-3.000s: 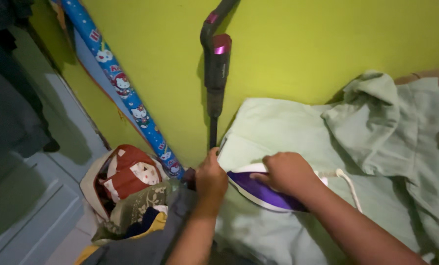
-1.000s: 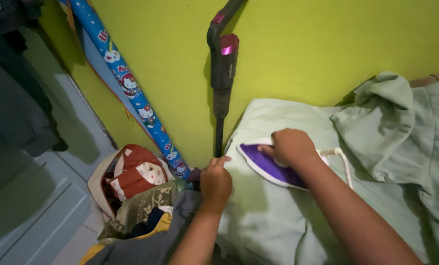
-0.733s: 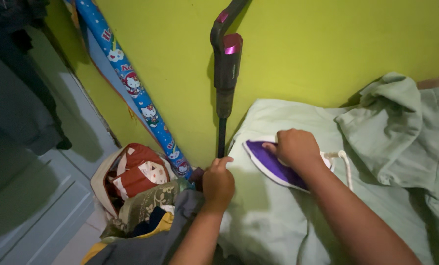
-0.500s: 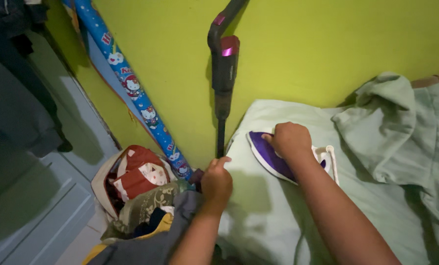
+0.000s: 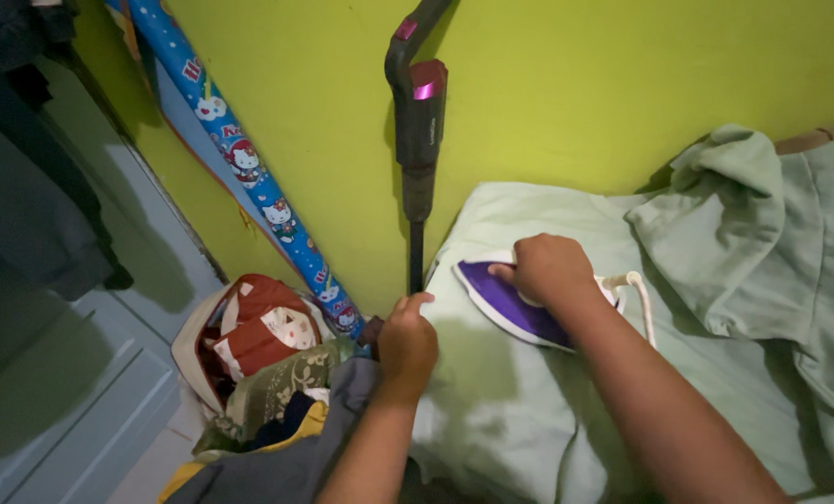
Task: The person irons a light green t-shirt laid flat on a white surface. They smooth the fabric with their hands, then use a purple and white iron to press the shirt, moving it across the front and sleeves. The person flips the shirt over to iron the other side.
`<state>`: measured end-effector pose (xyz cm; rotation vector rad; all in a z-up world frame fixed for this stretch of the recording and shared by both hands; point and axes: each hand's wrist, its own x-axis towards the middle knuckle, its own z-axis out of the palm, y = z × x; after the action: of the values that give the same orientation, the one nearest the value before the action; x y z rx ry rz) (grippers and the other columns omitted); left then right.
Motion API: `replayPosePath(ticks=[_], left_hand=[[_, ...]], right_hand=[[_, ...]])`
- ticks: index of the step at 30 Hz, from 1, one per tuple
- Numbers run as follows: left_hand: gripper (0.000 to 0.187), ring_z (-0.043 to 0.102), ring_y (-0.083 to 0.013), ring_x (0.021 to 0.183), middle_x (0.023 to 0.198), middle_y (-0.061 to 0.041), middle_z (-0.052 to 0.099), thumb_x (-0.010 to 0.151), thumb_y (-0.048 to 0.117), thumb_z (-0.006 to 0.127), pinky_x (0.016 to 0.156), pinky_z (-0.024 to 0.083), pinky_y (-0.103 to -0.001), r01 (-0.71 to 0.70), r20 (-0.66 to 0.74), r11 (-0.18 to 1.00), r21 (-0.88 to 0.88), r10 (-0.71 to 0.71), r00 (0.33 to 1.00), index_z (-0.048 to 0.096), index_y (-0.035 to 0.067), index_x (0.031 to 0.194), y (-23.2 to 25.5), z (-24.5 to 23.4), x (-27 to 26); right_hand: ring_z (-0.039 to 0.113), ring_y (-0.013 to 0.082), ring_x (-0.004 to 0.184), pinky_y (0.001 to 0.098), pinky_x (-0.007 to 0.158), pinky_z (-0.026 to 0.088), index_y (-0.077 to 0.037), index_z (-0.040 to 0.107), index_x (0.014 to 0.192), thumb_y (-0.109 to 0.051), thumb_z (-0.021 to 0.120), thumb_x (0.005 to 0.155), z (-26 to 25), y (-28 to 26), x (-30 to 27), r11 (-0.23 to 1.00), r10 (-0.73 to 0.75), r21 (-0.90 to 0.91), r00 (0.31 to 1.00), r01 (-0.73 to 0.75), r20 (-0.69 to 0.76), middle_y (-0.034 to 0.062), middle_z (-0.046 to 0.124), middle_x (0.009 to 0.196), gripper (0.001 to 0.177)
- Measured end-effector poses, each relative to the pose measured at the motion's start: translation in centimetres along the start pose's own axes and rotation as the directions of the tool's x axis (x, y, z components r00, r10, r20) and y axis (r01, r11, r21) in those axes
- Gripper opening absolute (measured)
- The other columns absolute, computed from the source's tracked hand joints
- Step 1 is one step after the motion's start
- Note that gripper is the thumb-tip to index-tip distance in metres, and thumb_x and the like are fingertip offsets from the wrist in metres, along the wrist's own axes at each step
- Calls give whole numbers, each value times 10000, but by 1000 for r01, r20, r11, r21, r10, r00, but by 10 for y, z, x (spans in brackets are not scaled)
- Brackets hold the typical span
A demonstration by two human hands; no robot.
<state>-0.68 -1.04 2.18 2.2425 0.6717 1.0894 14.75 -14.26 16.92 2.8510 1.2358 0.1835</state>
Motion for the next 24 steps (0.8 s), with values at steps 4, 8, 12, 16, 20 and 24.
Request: replayPosePath(ticks=[4, 8, 12, 16, 20, 24], left_hand=[[364, 666, -414, 917, 1006, -179, 704, 798, -61, 529, 798, 535, -485, -20, -4, 1000, -19, 20, 1000, 714, 85, 1075, 0, -2, 0], [358, 674, -405, 935, 1015, -170, 712, 792, -48, 541, 809, 542, -473, 21, 14, 1000, -18, -21, 1000, 719, 82, 1073, 1, -2, 2], [360, 675, -408, 944, 1037, -181, 710, 814, -56, 533, 821, 543, -469, 4, 8, 1000, -30, -4, 1000, 722, 72, 1092, 2, -4, 0], [358, 673, -415, 928, 1029, -185, 716, 813, -58, 527, 817, 539, -474, -6, -17, 1000, -24, 6, 1000, 733, 67, 1079, 4, -5, 0], [366, 675, -415, 927, 1033, -197, 711, 811, -66, 509, 824, 542, -469, -46, -7, 994, -94, 46, 999, 725, 45, 1084, 2, -9, -1], [311, 678, -407, 934, 1041, -178, 723, 824, -17, 556, 823, 537, -464, 6, 11, 998, -68, -5, 1000, 740, 74, 1058, 6, -9, 1]], right_hand=[[710, 363, 829, 491, 742, 559, -96, 756, 880, -652, 671, 833, -6, 2, -26, 986, -161, -19, 984, 163, 76, 161, 734, 823, 564], [714, 359, 804, 495, 728, 557, -104, 742, 877, -664, 657, 822, -8, 4, -44, 973, -225, -30, 969, 229, 102, 155, 733, 791, 569], [720, 359, 790, 483, 728, 562, -80, 737, 831, -665, 648, 853, -3, -1, -33, 994, -98, -54, 995, 100, 37, 168, 725, 790, 592], [715, 360, 775, 487, 713, 563, -67, 737, 797, -640, 664, 838, -4, -3, -28, 991, -133, -22, 991, 133, -15, 168, 725, 769, 579], [706, 381, 752, 503, 689, 558, -83, 727, 834, -622, 676, 821, -8, -4, -48, 967, -253, 0, 966, 254, 59, 174, 721, 755, 542], [714, 368, 725, 483, 697, 562, -83, 716, 824, -622, 678, 802, -5, 6, -84, 955, -291, 61, 956, 289, 30, 165, 724, 721, 541]])
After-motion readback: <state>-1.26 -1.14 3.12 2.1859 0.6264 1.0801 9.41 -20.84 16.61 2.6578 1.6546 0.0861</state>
